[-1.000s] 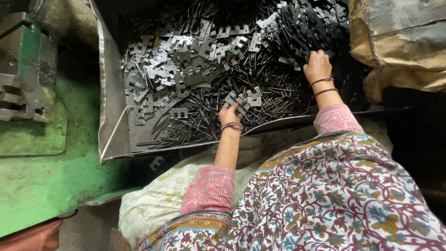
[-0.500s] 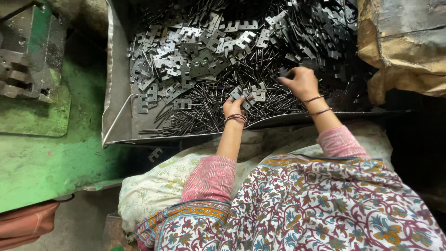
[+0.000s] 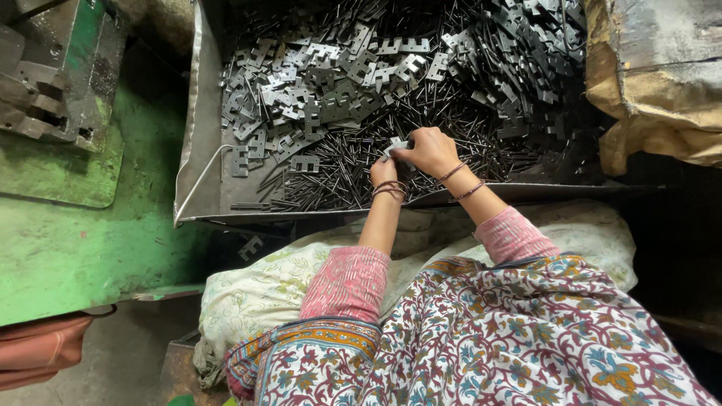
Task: The person inserts metal rods into metal plates and places the assembled units into a metal bin. The person repeats this process continuously, handling the parts by hand without tools.
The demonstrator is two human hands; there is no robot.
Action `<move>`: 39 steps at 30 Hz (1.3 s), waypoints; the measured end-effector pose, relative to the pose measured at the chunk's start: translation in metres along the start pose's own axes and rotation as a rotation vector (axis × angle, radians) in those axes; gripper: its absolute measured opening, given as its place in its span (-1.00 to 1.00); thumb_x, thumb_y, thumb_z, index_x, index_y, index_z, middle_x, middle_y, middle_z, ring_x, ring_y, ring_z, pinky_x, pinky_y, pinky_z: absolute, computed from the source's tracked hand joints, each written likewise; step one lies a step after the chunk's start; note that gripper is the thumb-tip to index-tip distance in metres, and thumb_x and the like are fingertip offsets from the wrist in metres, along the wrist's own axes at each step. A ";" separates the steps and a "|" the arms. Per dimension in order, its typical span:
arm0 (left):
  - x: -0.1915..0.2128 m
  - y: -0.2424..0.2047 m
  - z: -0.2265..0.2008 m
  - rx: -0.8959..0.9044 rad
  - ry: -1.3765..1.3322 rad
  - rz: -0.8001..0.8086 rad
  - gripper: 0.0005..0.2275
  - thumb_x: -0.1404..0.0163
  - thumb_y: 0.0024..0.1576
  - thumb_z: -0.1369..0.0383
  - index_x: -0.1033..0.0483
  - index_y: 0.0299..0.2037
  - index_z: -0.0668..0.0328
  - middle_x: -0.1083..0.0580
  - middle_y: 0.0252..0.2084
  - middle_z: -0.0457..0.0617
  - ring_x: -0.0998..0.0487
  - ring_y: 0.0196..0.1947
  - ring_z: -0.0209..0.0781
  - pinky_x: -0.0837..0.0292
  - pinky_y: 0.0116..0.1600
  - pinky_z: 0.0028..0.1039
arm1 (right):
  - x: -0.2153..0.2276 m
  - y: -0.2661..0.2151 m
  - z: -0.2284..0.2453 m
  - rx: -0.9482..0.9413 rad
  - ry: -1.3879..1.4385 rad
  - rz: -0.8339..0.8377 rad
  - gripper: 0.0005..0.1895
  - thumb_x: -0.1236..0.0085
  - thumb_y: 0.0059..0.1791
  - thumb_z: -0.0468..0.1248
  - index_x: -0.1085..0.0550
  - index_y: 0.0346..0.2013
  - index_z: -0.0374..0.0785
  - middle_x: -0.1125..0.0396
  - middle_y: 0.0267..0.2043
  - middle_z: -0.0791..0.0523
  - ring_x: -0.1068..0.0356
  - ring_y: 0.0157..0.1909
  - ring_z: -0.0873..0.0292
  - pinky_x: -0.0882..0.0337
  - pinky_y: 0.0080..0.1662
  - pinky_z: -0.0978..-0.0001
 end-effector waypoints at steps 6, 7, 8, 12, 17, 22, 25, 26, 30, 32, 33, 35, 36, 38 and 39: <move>-0.004 -0.012 -0.004 0.167 -0.065 -0.095 -0.60 0.14 0.26 -0.01 -0.54 -0.16 0.19 -0.53 -0.37 0.01 -0.56 -0.48 -0.14 -0.51 -0.37 -0.30 | -0.011 0.002 0.002 0.045 -0.042 -0.005 -0.45 -0.23 -0.11 0.20 -0.60 -0.47 -0.28 -0.49 -0.38 -0.08 -0.51 -0.28 -0.17 -0.50 -0.24 0.01; -0.006 -0.014 -0.004 0.170 -0.087 -0.061 -0.58 0.14 0.27 -0.02 -0.54 -0.14 0.21 -0.55 -0.36 0.01 -0.57 -0.47 -0.15 -0.51 -0.38 -0.31 | -0.010 0.001 0.000 0.035 -0.028 0.013 -0.44 -0.22 -0.08 0.21 -0.61 -0.46 -0.29 -0.48 -0.37 -0.08 -0.50 -0.28 -0.18 -0.49 -0.24 -0.01; -0.008 -0.014 -0.005 0.173 -0.109 -0.028 -0.57 0.14 0.27 -0.03 -0.55 -0.13 0.23 -0.56 -0.34 0.01 -0.58 -0.46 -0.15 -0.51 -0.38 -0.33 | -0.009 0.001 -0.001 0.025 -0.013 0.031 -0.43 -0.21 -0.06 0.21 -0.61 -0.46 -0.30 -0.48 -0.37 -0.08 -0.49 -0.28 -0.19 -0.48 -0.23 -0.02; -0.005 -0.009 0.000 0.155 -0.082 -0.030 -0.75 0.05 0.23 0.16 -0.51 -0.13 0.18 -0.54 -0.33 -0.01 -0.58 -0.45 -0.13 -0.49 -0.39 -0.27 | 0.013 -0.003 -0.011 0.046 0.059 -0.105 -0.61 -0.15 -0.01 0.03 -0.64 -0.29 -0.25 -0.49 -0.28 -0.08 -0.50 -0.20 -0.16 -0.50 -0.18 0.00; 0.006 0.003 -0.001 -0.035 0.143 0.011 -0.78 -0.02 0.24 0.25 -0.59 -0.18 0.26 -0.45 -0.41 -0.04 -0.36 -0.57 -0.18 -0.22 -0.51 -0.37 | -0.011 -0.024 0.001 0.212 0.103 -0.051 -0.44 -0.19 -0.13 -0.11 -0.48 0.12 -0.29 -0.45 -0.19 -0.15 -0.46 -0.15 -0.20 -0.48 -0.15 0.00; 0.003 0.000 -0.012 -0.068 0.066 0.109 -0.81 -0.03 0.22 0.40 -0.61 -0.08 0.39 -0.57 -0.24 -0.02 -0.57 -0.29 -0.22 -0.46 -0.22 -0.41 | -0.038 -0.026 -0.010 0.138 0.159 -0.118 -0.54 -0.21 -0.08 -0.24 -0.49 0.11 -0.28 -0.47 -0.15 -0.13 -0.47 -0.09 -0.19 -0.49 -0.06 0.02; -0.007 -0.019 -0.020 0.010 0.108 0.137 -0.79 0.01 0.24 0.36 -0.57 -0.05 0.33 -0.56 -0.24 -0.02 -0.57 -0.29 -0.21 -0.51 -0.25 -0.33 | -0.034 -0.020 -0.029 0.129 0.347 -0.107 -0.44 -0.23 -0.17 -0.27 -0.48 0.14 -0.30 -0.49 -0.17 -0.14 -0.51 -0.15 -0.17 -0.51 -0.10 0.08; -0.011 -0.028 -0.022 0.059 0.097 0.138 -0.79 0.04 0.24 0.34 -0.55 -0.04 0.29 -0.55 -0.24 -0.02 -0.58 -0.30 -0.21 -0.55 -0.26 -0.29 | -0.025 -0.016 -0.036 0.138 0.354 -0.111 -0.49 -0.25 -0.17 -0.25 -0.51 0.08 -0.28 -0.49 -0.18 -0.13 -0.52 -0.17 -0.15 -0.52 -0.11 0.11; -0.032 -0.055 -0.042 0.011 0.241 0.160 -0.76 0.10 0.28 0.32 -0.58 0.02 0.21 -0.61 -0.14 -0.05 -0.60 -0.25 -0.28 -0.57 -0.23 -0.42 | 0.057 -0.001 -0.095 0.118 0.293 -0.236 -0.64 -0.25 -0.07 -0.10 -0.60 -0.05 -0.19 -0.51 -0.21 -0.09 -0.54 -0.20 -0.13 -0.51 -0.11 0.17; -0.036 -0.061 -0.045 0.003 0.259 0.172 -0.76 0.12 0.29 0.33 -0.58 0.02 0.20 -0.62 -0.12 -0.04 -0.61 -0.24 -0.29 -0.56 -0.25 -0.46 | 0.115 0.014 -0.155 0.037 0.275 -0.232 -0.56 -0.25 -0.14 -0.02 -0.61 -0.05 -0.15 -0.53 -0.22 -0.03 -0.56 -0.25 0.03 -0.53 -0.14 0.22; -0.035 -0.063 -0.044 0.011 0.272 0.159 -0.76 0.11 0.29 0.33 -0.58 0.01 0.20 -0.62 -0.13 -0.05 -0.61 -0.25 -0.29 -0.55 -0.26 -0.46 | 0.147 0.019 -0.188 0.055 0.265 -0.300 -0.56 -0.27 -0.12 -0.02 -0.62 -0.01 -0.13 -0.53 -0.22 -0.03 -0.54 -0.25 0.10 -0.50 -0.14 0.25; -0.034 -0.060 -0.042 0.021 0.293 0.129 -0.78 0.09 0.29 0.34 -0.58 -0.01 0.20 -0.62 -0.13 -0.07 -0.60 -0.26 -0.27 -0.53 -0.27 -0.45 | 0.204 0.038 -0.274 -0.178 0.078 -0.387 -0.59 -0.27 -0.08 -0.09 -0.64 0.03 -0.10 -0.51 -0.30 -0.01 -0.49 -0.36 0.10 -0.49 -0.23 0.29; -0.035 -0.059 -0.039 0.016 0.291 0.150 -0.78 0.09 0.29 0.34 -0.58 -0.01 0.21 -0.62 -0.14 -0.07 -0.59 -0.27 -0.28 -0.52 -0.28 -0.46 | 0.225 0.042 -0.310 -0.041 0.505 -0.379 -0.60 -0.22 -0.07 -0.15 -0.62 0.05 -0.16 -0.52 -0.21 0.09 -0.48 -0.27 0.27 -0.48 -0.24 0.37; -0.035 -0.057 -0.036 -0.002 0.282 0.181 -0.79 0.07 0.28 0.36 -0.60 -0.01 0.24 -0.62 -0.16 -0.06 -0.57 -0.30 -0.29 -0.50 -0.29 -0.47 | 0.275 0.063 -0.369 -0.038 0.008 -0.502 -0.68 -0.32 0.00 -0.20 -0.57 -0.05 -0.33 -0.50 -0.26 -0.01 -0.45 -0.29 0.17 -0.43 -0.27 0.23; -0.033 -0.055 -0.033 -0.012 0.315 0.171 -0.79 0.05 0.27 0.36 -0.60 -0.02 0.24 -0.62 -0.17 -0.06 -0.58 -0.31 -0.29 -0.51 -0.30 -0.47 | 0.290 0.068 -0.392 -0.059 -0.154 -0.555 -0.68 -0.35 -0.07 -0.23 -0.57 -0.14 -0.42 -0.47 -0.33 -0.04 -0.44 -0.34 0.08 -0.42 -0.34 0.19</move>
Point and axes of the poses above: each hand's wrist, its own y-axis towards the middle knuckle, its own x-axis out of the back of the hand, z = x × y, the point moved 6 cm from there along y, towards the middle knuckle
